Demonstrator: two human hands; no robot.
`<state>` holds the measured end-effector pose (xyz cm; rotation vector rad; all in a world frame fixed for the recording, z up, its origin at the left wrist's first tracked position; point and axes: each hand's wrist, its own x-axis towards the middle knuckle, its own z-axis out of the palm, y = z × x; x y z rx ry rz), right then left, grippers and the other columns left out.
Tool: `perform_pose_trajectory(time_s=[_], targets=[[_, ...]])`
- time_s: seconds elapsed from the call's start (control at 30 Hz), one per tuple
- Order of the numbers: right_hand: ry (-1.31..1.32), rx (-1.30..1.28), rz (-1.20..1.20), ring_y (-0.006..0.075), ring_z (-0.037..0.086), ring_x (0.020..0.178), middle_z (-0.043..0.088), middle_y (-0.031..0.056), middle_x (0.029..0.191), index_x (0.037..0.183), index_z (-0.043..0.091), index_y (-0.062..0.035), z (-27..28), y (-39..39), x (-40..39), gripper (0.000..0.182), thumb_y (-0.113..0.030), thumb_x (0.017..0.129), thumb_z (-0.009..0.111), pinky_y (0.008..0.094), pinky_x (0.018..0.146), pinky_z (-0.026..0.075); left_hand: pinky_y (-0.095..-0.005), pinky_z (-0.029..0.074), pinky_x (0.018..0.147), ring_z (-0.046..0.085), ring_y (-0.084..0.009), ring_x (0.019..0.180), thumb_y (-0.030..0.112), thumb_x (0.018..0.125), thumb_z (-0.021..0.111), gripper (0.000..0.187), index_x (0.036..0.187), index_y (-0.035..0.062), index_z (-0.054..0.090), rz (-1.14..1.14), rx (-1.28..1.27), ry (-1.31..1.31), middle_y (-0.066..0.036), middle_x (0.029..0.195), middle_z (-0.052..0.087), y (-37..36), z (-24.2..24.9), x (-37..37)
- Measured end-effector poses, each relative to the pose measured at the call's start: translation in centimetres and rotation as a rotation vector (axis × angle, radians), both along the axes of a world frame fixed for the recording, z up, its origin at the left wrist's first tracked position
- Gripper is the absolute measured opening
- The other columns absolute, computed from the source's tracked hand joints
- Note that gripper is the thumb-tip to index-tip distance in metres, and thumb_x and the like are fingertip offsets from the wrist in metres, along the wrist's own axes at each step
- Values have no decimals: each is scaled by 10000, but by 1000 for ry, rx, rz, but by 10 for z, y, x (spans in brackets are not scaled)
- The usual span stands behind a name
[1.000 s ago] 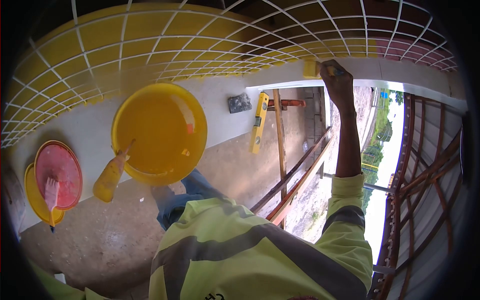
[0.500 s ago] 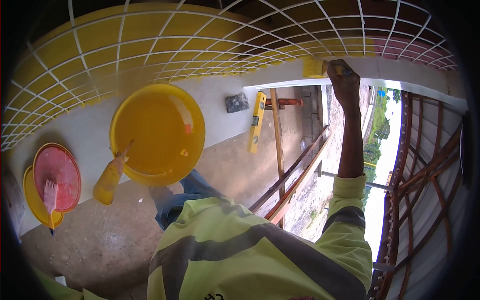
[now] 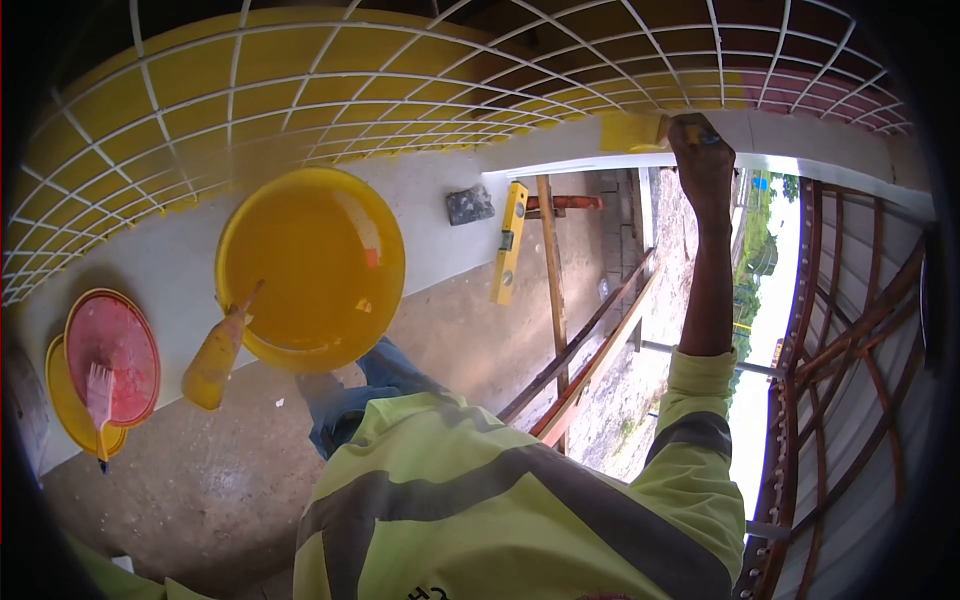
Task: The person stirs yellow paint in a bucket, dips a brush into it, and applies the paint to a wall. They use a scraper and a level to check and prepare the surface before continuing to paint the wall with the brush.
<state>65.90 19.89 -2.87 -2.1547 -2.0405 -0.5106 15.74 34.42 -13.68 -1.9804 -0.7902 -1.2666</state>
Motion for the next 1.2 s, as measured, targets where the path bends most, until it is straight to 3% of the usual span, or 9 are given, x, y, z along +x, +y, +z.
perform_pose_trajectory(time_s=[0.17, 0.27, 0.3, 0.4, 0.53, 0.6, 0.67, 0.9, 1.2], targets=[[-81, 61, 72, 321, 689, 771, 689, 160, 834, 909, 689, -48, 13, -1, 3, 126, -173, 893, 679, 385, 714, 535, -421, 427, 1011, 588, -357, 1161, 341, 1019, 492, 466, 1328, -5, 535, -3, 6, 6, -190, 1272, 600, 0, 0, 2], [-361, 10, 164, 247, 702, 816, 683, 70, 971, 1060, 674, -102, 27, -14, 12, 185, -49, 886, 638, 350, 736, 559, -422, 426, 1011, 587, -357, 1161, 342, 1019, 491, 468, 1329, -5, 534, -2, 12, 5, -190, 1273, 599, 1, 1, 2], [-668, -55, 308, 189, 663, 728, 668, 76, 865, 1087, 676, -74, 39, -18, 10, 183, -84, 908, 643, 301, 647, 520, -422, 426, 1011, 587, -357, 1162, 343, 1019, 491, 468, 1329, -6, 534, -4, 11, 6, -190, 1273, 598, 1, 2, 2], [594, 80, -224, 125, 623, 716, 670, 65, 808, 998, 686, -23, 35, -31, -25, 141, -90, 876, 667, 258, 599, 475, -422, 426, 1011, 586, -357, 1162, 345, 1019, 490, 470, 1329, -6, 533, -5, 8, 3, -189, 1274, 597, 2, 2, 3], [819, -51, -123, 77, 541, 649, 657, 51, 817, 1078, 662, -11, 20, -49, -23, 236, -36, 844, 682, 225, 553, 422, -423, 425, 1012, 585, -357, 1163, 347, 1018, 489, 473, 1330, -6, 531, -2, 8, 10, -189, 1276, 595, 2, 1, 4], [651, -33, -112, 139, 631, 725, 682, 57, 880, 1069, 666, -22, -1, -52, -21, 207, -8, 863, 682, 270, 671, 517, -423, 424, 1012, 584, -357, 1163, 348, 1018, 488, 474, 1330, -7, 531, -4, 8, 8, -189, 1276, 594, 1, 1, 5], [150, 23, 77, 168, 668, 773, 701, 64, 915, 1044, 675, -49, -25, -49, -34, 177, -37, 870, 709, 302, 732, 539, -423, 424, 1012, 583, -357, 1164, 349, 1018, 488, 475, 1330, -7, 530, -2, 9, 9, -189, 1277, 593, 1, 1, 7], [-81, -38, 279, 300, 619, 699, 616, 121, 792, 1032, 669, -73, -76, -47, 1, 269, -30, 792, 785, 392, 644, 514, -424, 422, 1013, 581, -356, 1165, 353, 1018, 486, 480, 1331, -8, 528, 4, 5, 13, -189, 1279, 590, 0, 0, 7], [-292, -139, 332, 285, 593, 702, 571, 99, 749, 1129, 673, -109, -88, -43, 13, 327, -43, 815, 738, 398, 634, 495, -426, 420, 1014, 578, -356, 1167, 359, 1017, 484, 485, 1332, -9, 524, 2, -5, -3, -188, 1283, 586, 1, -4, 9]])
